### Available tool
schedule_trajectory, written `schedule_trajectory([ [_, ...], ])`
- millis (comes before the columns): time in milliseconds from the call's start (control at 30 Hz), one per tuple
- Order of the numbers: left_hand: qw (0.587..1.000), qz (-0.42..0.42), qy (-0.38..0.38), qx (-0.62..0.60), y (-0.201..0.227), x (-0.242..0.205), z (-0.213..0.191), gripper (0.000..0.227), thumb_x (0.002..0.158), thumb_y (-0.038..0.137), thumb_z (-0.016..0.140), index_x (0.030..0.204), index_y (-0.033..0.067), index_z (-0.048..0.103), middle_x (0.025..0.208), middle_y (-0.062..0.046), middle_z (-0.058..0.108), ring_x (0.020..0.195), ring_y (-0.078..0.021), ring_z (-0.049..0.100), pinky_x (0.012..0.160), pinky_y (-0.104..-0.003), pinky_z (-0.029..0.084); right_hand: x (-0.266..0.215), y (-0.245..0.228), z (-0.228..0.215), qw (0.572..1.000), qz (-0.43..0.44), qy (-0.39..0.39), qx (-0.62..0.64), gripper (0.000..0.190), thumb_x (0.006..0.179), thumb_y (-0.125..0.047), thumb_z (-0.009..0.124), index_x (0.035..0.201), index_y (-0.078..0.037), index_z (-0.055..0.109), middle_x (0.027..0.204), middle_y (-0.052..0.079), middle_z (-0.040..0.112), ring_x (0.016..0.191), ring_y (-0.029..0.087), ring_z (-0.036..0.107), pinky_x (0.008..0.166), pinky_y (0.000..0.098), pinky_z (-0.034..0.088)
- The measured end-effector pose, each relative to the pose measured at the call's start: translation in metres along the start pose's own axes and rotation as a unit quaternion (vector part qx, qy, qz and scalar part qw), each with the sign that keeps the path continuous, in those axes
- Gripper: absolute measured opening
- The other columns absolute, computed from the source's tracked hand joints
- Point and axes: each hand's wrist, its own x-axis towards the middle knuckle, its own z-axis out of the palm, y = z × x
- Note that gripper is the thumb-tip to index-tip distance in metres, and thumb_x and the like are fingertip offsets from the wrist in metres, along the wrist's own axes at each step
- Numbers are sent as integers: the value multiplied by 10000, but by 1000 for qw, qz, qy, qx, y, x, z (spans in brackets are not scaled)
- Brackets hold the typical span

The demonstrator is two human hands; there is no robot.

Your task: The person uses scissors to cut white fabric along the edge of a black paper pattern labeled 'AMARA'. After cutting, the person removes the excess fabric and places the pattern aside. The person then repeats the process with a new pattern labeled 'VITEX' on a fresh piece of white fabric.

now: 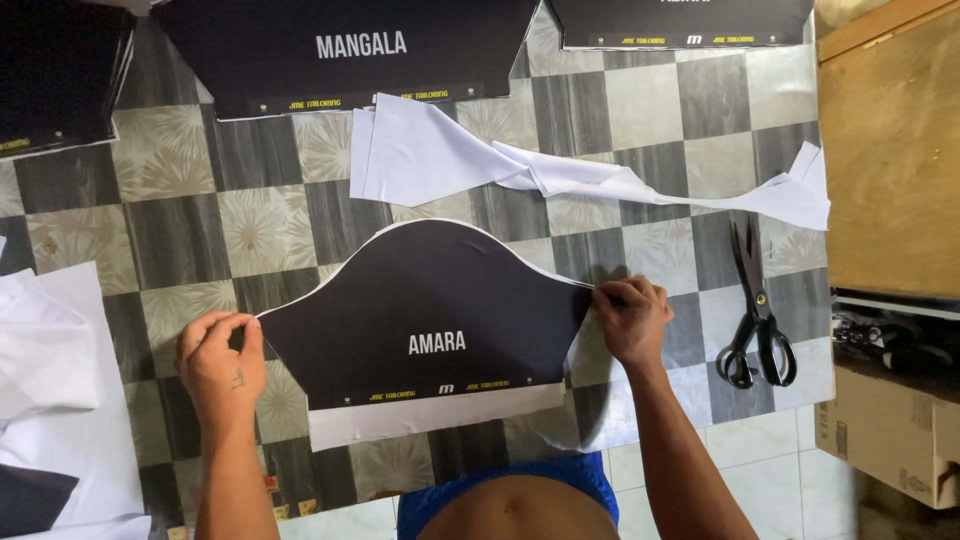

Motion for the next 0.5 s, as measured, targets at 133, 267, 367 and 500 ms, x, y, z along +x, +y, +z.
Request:
schedule_trajectory([
  [133, 1000, -5, 1, 7, 1, -2, 1, 134, 995, 157, 975, 1082, 216, 892, 1215, -10, 790, 1173, -295, 795, 1088, -447, 619, -1, 4, 3, 1000, 6, -5, 5, 161, 949, -452, 909, 1095, -393, 878, 1143, -89, 749, 1286, 273, 622, 1174, 537, 397],
  [267, 1000, -2, 4, -6, 3, 0, -1, 130, 997, 138, 976, 1070, 202, 889, 1198, -24, 789, 1161, -302, 797, 1077, -436, 620, -1, 5, 5, 1000, 9, -7, 1, 166, 943, -429, 906, 1093, -367, 873, 1145, -72, 740, 1285, 269, 618, 1178, 526, 383],
  [367, 1000, -1, 10, 6, 3, 0, -2, 142, 977, 152, 990, 1053, 220, 891, 1186, -6, 786, 1148, -284, 795, 1080, -427, 616, 0, 5, 6, 1000, 14, -14, 1, 132, 964, -416, 889, 1079, -356, 863, 1152, -68, 734, 1286, 280, 616, 1166, 524, 384],
  [500, 1000, -8, 6, 1, 4, 0, -2, 139, 979, 145, 994, 1056, 208, 897, 1176, -11, 795, 1129, -296, 794, 1073, -433, 620, -2, -9, 1, 1000, 29, -9, -1, 162, 947, -414, 906, 1081, -334, 865, 1143, -66, 727, 1297, 275, 614, 1167, 533, 385],
])
